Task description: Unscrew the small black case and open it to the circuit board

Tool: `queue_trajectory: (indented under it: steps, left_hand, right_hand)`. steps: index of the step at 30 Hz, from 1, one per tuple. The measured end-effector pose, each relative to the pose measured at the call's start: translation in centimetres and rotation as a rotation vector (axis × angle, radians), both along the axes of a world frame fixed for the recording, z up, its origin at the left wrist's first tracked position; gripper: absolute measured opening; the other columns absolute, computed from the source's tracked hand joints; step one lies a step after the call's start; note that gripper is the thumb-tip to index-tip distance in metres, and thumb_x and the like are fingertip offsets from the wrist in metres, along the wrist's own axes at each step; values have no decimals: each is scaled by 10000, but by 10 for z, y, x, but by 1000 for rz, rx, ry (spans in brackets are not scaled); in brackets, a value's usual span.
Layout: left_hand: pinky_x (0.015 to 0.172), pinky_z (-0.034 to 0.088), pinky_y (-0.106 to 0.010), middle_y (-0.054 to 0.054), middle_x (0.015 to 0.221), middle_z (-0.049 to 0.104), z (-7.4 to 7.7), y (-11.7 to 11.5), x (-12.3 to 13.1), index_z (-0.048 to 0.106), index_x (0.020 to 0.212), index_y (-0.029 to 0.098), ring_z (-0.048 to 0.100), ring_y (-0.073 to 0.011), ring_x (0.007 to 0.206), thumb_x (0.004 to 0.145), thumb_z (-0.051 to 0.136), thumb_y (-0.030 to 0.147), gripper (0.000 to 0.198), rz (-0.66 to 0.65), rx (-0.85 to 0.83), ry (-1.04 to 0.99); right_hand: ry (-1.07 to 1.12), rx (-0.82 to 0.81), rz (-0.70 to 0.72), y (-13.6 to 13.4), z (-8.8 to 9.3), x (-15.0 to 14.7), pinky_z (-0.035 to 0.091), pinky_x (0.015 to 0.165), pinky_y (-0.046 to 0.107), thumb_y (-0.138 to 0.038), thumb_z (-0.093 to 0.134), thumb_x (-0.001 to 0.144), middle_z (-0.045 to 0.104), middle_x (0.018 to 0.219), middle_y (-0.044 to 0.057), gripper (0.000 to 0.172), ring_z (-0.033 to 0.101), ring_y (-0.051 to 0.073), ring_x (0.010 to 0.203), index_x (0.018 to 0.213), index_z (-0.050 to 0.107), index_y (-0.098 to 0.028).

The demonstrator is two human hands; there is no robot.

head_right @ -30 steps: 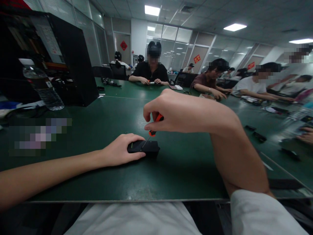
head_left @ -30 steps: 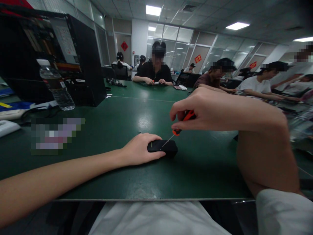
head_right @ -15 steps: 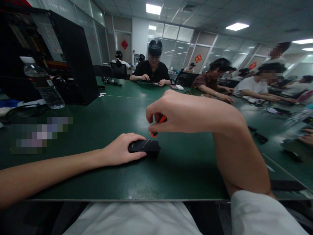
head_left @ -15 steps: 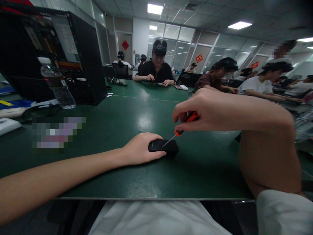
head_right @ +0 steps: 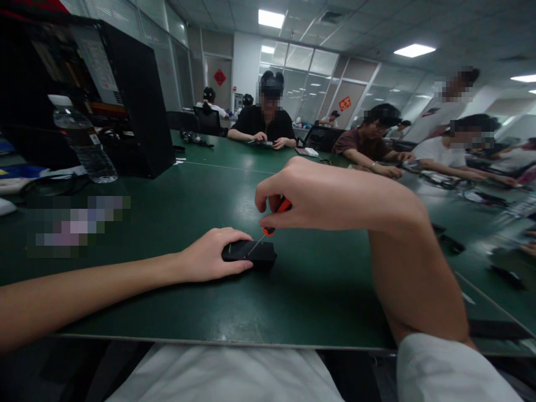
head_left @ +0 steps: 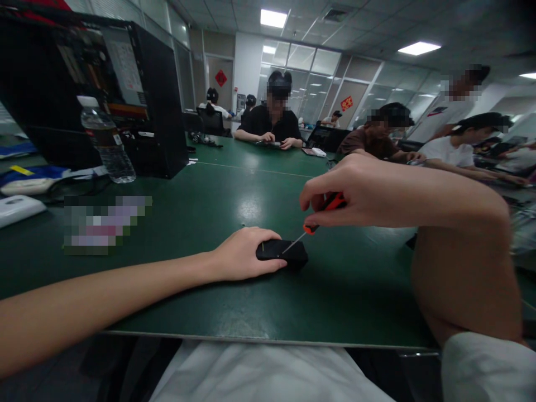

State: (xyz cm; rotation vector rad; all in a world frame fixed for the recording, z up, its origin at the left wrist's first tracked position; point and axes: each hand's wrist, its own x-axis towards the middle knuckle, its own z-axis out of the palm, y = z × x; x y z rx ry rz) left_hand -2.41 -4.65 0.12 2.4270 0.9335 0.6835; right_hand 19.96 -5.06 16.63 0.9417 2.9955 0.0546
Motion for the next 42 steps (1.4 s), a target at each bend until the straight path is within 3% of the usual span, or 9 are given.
queue_trajectory:
  steps: [5,11,23,36,42]
  left_hand:
    - [815,485,-320,-71,1080,746,-1,0,-1,699,1165,182,689,-249,961,851,728,467,425,16,5,21]
    - [852,493,-328,-82,1086,745,-1,0,-1,693,1173,173,690,-252,968,855,724,471,437,15,10,23]
    - [805,483,-311,-72,1068,746,-2,1,-1,700,1165,165,689,-238,940,863,718,462,423,11,41,39]
    - [820,478,-310,-68,1091,743,-5,3,-1,684,1190,175,685,-234,957,875,708,473,434,-2,57,27]
    - [813,472,-308,-61,1071,740,-5,3,-2,684,1184,177,681,-228,946,880,705,469,422,-5,62,24]
  right_hand:
    - [21,7,28,-5,1,-7,433,660,249,-307,633,935,739,907,55,186,660,141,737,1015,734,-172]
    - [61,-11,4,-6,-3,-17,397,602,244,-241,627,908,741,865,53,151,643,142,692,979,734,-160]
    - [122,75,-122,36,-23,-20,397,612,257,-343,625,938,735,784,26,216,624,134,653,943,757,-171]
    - [90,102,-246,44,-28,-24,398,637,262,-397,618,953,742,827,36,270,613,135,650,1008,752,-169]
    - [35,133,-283,45,-27,-22,391,620,278,-488,576,965,735,808,58,370,612,157,651,1008,770,-176]
